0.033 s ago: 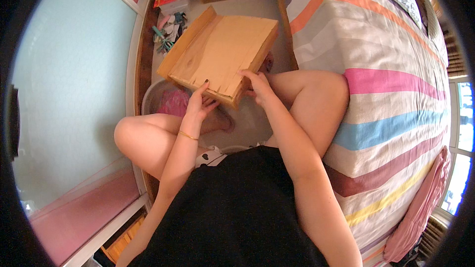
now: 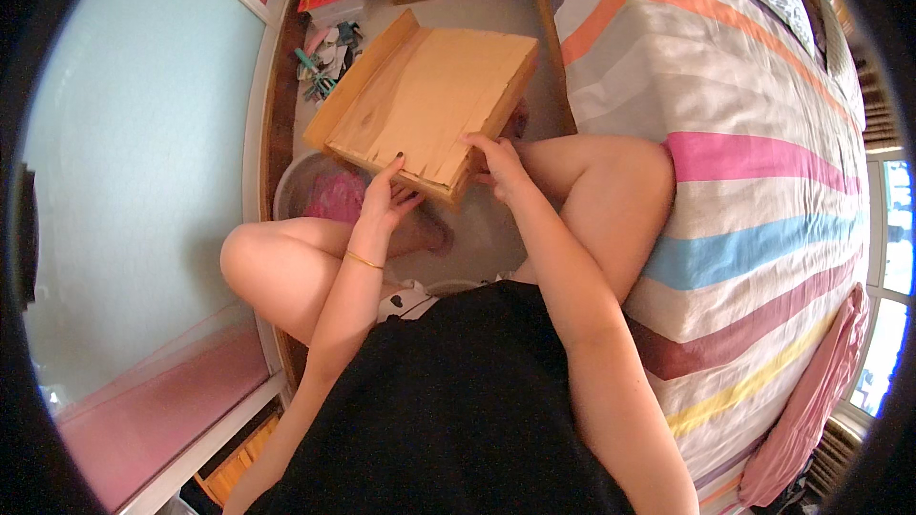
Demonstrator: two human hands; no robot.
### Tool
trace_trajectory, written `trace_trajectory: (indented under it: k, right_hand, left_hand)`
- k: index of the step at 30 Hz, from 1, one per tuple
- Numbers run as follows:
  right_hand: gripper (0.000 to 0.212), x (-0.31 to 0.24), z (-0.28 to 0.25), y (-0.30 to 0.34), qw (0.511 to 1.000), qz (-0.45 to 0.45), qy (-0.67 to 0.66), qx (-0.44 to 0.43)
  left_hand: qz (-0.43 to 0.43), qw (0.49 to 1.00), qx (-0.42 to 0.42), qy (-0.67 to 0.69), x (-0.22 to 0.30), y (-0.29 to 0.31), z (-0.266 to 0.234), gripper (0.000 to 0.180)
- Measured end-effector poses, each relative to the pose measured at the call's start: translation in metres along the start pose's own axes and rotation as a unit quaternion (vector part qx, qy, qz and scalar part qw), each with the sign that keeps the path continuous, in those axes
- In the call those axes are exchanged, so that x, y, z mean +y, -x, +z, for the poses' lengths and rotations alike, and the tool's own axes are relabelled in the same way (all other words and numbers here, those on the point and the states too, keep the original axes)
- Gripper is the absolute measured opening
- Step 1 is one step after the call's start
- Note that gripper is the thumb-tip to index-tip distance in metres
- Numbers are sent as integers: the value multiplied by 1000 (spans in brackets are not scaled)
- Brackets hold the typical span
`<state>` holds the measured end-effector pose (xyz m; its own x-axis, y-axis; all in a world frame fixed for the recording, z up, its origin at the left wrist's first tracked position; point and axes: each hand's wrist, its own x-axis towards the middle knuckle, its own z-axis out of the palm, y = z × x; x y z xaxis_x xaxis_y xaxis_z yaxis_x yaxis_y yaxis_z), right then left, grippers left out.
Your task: The person applies clear adhesive tape to the edges and joints of a small wooden drawer while sitting on the floor.
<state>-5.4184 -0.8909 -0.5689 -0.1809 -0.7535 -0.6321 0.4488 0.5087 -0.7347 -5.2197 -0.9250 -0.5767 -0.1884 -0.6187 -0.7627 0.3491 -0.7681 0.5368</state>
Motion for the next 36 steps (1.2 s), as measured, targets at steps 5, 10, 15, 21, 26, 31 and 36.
trace_trajectory:
  k: [5, 10, 15, 21, 26, 31, 36]
  right_hand:
    - [65, -6, 0, 8, 999, -7, -5, -39]
    - [56, -6, 3, 8, 1000, -1, 5, -24]
    - [57, -1, -2, 1, 1000, 7, -1, -10]
    - [65, -5, 1, 6, 999, -4, -4, -38]
    - [62, -3, 3, 5, 1000, -2, -4, -23]
    - [63, -2, 0, 1, 1000, -3, 2, -25]
    - [62, 2, 5, -2, 1000, -1, 9, 16]
  left_hand:
    - [11, 1000, 6, -22, -1, 1, 0, 53]
    - [19, 999, 16, -21, -1, 1, 0, 54]
    - [16, 1000, 12, -17, -2, 3, 4, 54]
    - [21, 1000, -7, -13, -4, -3, -3, 54]
    - [13, 1000, -7, -1, -3, -7, -5, 59]
    - [14, 1000, 8, -8, -2, -5, -5, 52]
    - [9, 1000, -4, -6, 4, 2, -1, 47]
